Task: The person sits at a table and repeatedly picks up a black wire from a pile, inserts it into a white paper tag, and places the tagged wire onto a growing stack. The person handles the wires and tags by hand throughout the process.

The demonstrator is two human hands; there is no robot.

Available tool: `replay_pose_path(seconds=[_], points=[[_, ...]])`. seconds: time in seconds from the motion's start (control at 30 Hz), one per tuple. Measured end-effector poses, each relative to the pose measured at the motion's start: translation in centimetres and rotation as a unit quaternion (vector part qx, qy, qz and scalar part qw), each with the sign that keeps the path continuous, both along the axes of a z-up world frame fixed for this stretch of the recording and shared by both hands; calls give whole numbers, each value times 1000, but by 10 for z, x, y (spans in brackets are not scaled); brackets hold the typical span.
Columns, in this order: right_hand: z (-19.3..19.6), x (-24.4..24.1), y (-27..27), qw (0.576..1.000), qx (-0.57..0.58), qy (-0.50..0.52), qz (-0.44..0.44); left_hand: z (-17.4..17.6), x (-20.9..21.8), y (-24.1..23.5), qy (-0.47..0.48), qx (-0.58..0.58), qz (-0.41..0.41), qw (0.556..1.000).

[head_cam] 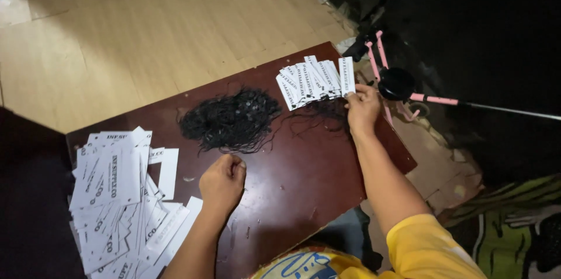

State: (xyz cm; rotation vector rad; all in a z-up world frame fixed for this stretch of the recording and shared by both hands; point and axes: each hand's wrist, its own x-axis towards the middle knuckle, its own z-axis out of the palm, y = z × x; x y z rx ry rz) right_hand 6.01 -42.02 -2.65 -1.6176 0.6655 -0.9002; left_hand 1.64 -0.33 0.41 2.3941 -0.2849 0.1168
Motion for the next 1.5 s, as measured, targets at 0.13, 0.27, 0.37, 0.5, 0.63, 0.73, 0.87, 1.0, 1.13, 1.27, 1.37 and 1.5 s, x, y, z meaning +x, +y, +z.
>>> replay_pose_path(seconds=[0.13, 0.27, 0.37, 0.5, 0.63, 0.73, 0.87, 1.0, 1.13, 1.27, 1.37, 1.5], points=[[9, 1, 9, 1000, -4, 12, -7, 1, -1, 1, 28, 16, 1, 999], [3, 2, 10, 1000, -27, 11, 6, 6, -1, 0, 44, 27, 3, 999], [10, 1, 15, 999, -32, 15, 12, 2, -1, 0, 33, 30, 3, 999], [12, 0, 18, 992, -101, 76, 0, 1, -1, 1, 5, 17, -1, 1000], [8, -2, 18, 991, -124, 53, 4, 6, -2, -1, -14, 8, -7, 1000], [-15, 6, -1, 983, -176, 42, 4, -12, 1, 0, -58, 20, -2, 998], [-13, 6, 3, 989, -143, 7, 23, -3, -1, -1, -61, 7, -1, 998], [2, -1, 11, 968, -247, 33, -13, -6, 0, -2, -48, 0, -3, 999], [5, -6, 11, 934, -357, 12, -26, -12, 1, -1, -48, 8, -6, 999], [10, -10, 14, 934, -357, -30, -18, -8, 1, -2, -84, -6, 1, 996], [33, -19, 34, 910, -410, -63, -8, -5, 0, -2, -92, -13, 0, 996], [38, -24, 75, 858, -495, -107, 84, -5, -2, -1, -103, -28, 1, 994]])
